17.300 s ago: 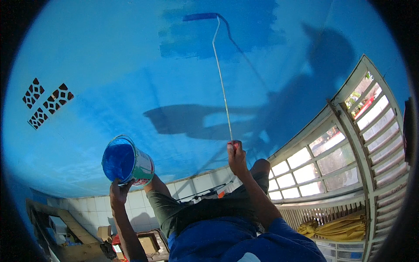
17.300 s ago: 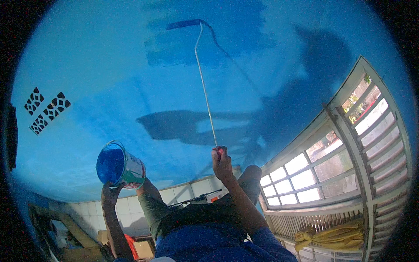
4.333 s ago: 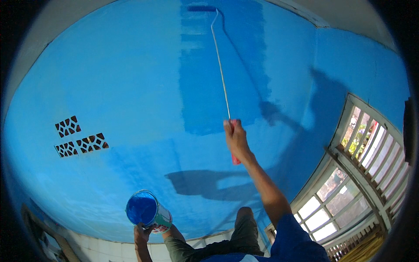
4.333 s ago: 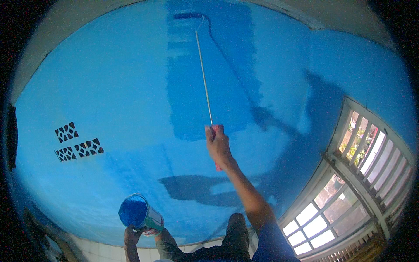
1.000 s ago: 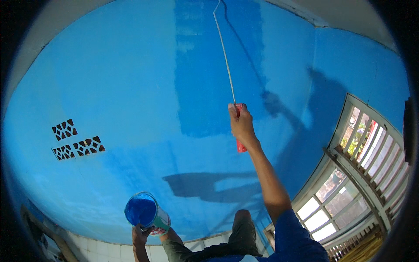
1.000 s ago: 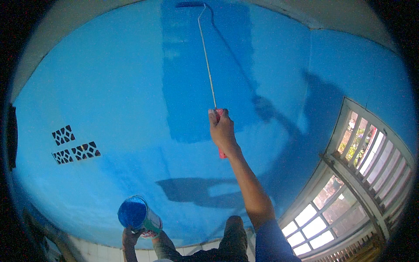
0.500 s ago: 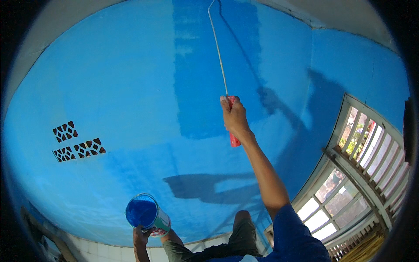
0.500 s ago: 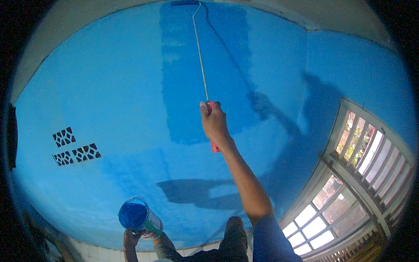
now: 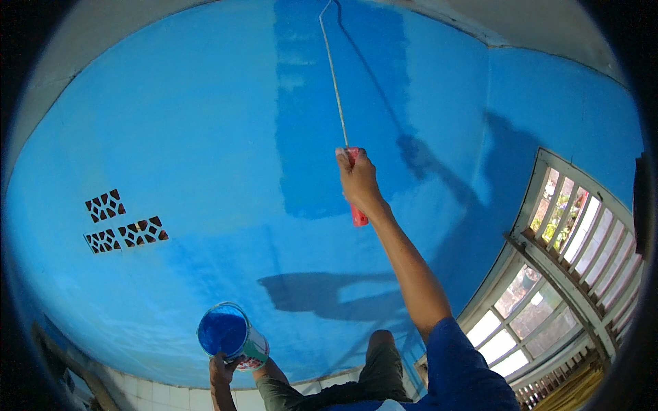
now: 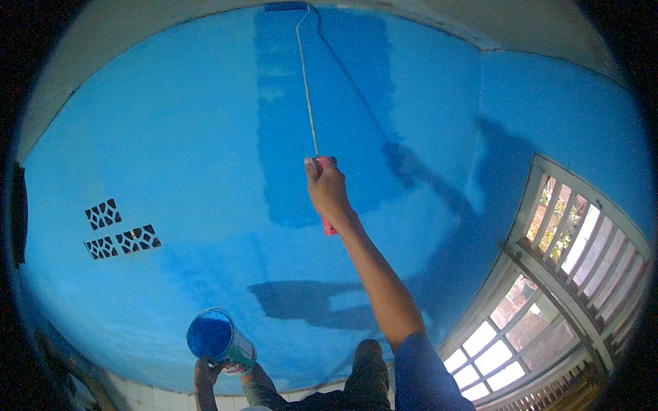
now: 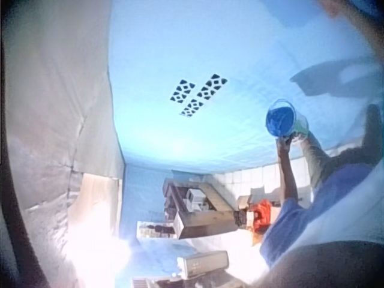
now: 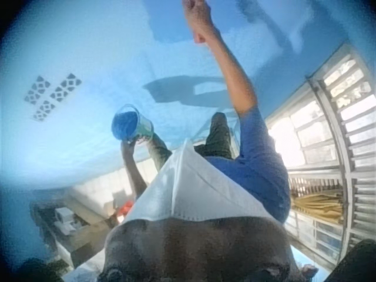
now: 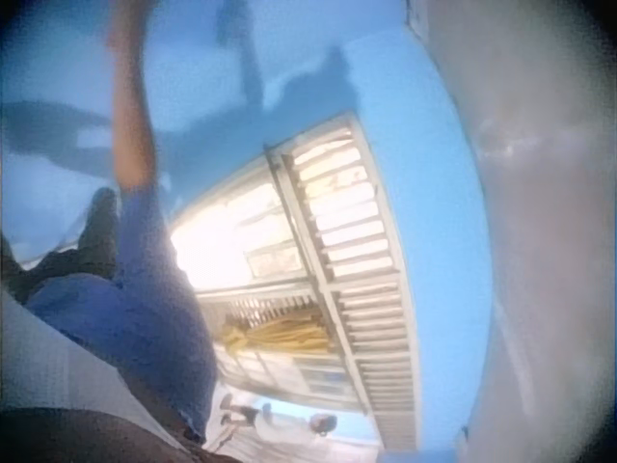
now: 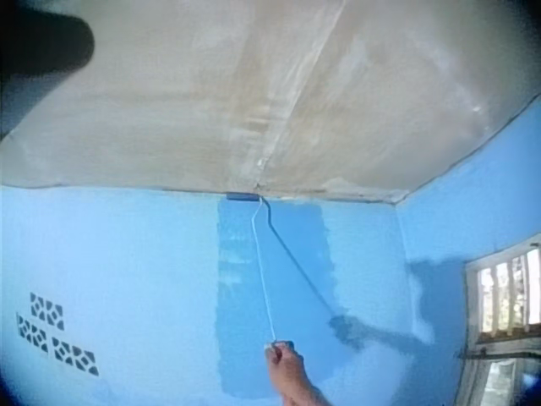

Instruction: The person paints a ceiling blue using a roller attached to an extension pole. They repeatedly dip the roller into a paint bucket held in the other hand and apply paint in long strokes across the ceiling surface.

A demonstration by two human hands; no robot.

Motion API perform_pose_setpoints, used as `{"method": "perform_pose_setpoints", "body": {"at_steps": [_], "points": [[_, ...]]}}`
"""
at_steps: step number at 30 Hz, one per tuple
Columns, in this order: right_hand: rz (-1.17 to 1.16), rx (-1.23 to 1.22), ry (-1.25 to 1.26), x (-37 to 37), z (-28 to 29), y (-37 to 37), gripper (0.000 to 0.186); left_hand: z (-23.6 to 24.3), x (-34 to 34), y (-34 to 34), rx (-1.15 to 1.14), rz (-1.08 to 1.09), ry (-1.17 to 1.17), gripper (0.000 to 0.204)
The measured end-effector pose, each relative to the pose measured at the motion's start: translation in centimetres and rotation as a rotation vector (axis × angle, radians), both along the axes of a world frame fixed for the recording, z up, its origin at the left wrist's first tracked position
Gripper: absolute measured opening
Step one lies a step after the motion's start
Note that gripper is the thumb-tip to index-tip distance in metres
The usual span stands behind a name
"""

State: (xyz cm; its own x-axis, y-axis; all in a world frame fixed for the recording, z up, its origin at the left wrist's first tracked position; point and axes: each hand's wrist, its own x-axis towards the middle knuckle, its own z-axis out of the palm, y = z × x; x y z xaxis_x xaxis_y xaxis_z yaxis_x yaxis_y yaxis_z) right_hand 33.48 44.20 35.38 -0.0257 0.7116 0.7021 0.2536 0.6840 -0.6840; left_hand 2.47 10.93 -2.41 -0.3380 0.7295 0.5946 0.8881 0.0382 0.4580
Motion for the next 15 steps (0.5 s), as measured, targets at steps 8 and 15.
{"method": "perform_pose_setpoints", "body": {"at_steps": [8, 15], "points": [[-0.020, -0.073, -0.031, 0.5, -9.1, -3.3, 0.033, -2.8, -1.0, 1.6, 0.163, -0.161, -0.185, 0.050], [0.018, 0.069, 0.004, -0.9, -2.1, -1.6, 0.031, 0.1, 0.4, -0.7, 0.066, -0.075, -0.001, 0.046]]}}
